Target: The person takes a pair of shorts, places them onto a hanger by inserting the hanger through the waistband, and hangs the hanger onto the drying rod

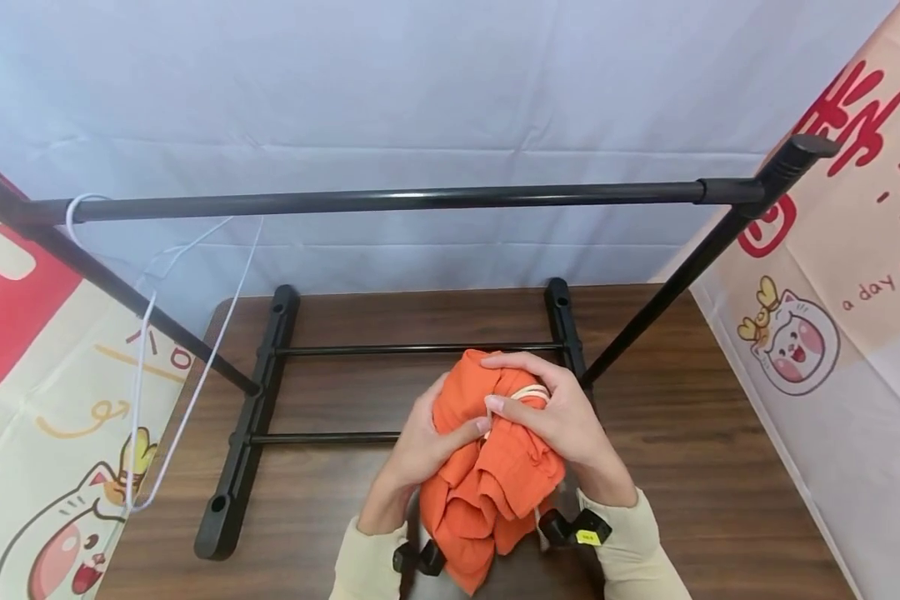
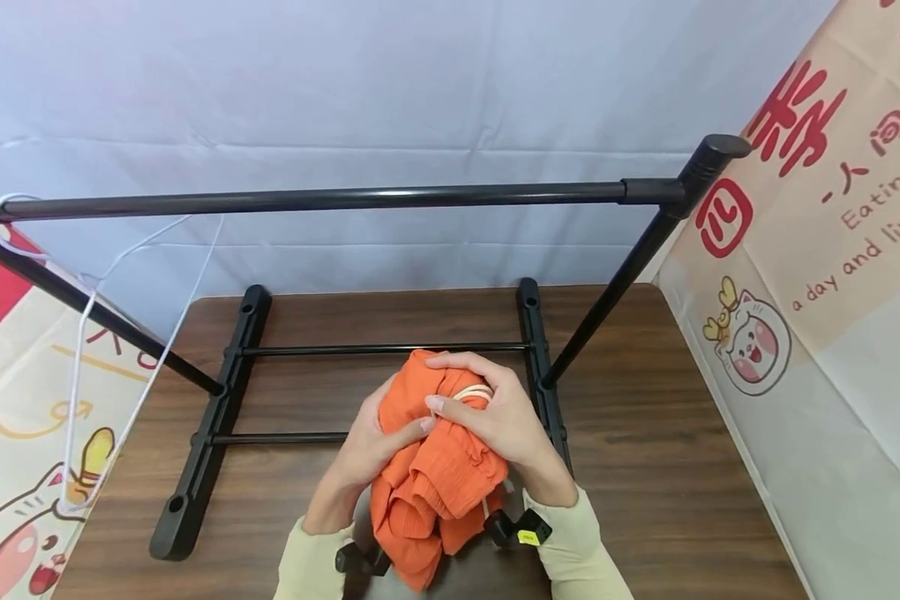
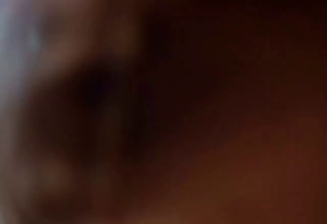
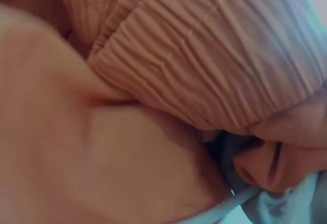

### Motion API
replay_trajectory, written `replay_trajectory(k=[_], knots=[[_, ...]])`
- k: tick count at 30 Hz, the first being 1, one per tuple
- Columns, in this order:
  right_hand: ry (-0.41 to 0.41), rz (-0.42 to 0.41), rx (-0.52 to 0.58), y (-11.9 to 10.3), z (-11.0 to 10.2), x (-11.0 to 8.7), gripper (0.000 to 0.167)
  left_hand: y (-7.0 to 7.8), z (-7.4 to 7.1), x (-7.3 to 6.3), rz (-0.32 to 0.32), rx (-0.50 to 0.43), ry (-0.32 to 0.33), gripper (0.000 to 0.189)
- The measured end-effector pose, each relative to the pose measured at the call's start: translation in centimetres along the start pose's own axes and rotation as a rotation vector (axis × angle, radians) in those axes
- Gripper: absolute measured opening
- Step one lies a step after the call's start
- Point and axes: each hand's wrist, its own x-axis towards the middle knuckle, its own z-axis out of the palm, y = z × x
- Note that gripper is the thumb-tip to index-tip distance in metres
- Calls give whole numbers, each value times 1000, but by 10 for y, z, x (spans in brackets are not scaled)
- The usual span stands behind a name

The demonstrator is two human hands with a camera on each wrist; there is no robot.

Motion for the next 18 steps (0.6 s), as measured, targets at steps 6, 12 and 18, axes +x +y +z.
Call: replay_trajectory(k=[6,12,18], knots=[[71,-116,-97,5,-11,3,37,1,5,1,-170,-252,194,55],[35,-345,-324,11,-33,-8,55,3,2,-4,-299,-517,320,49],[-93,-467,-659,14,-38,-20,78,12,0,-6,-294,-645,283,33]])
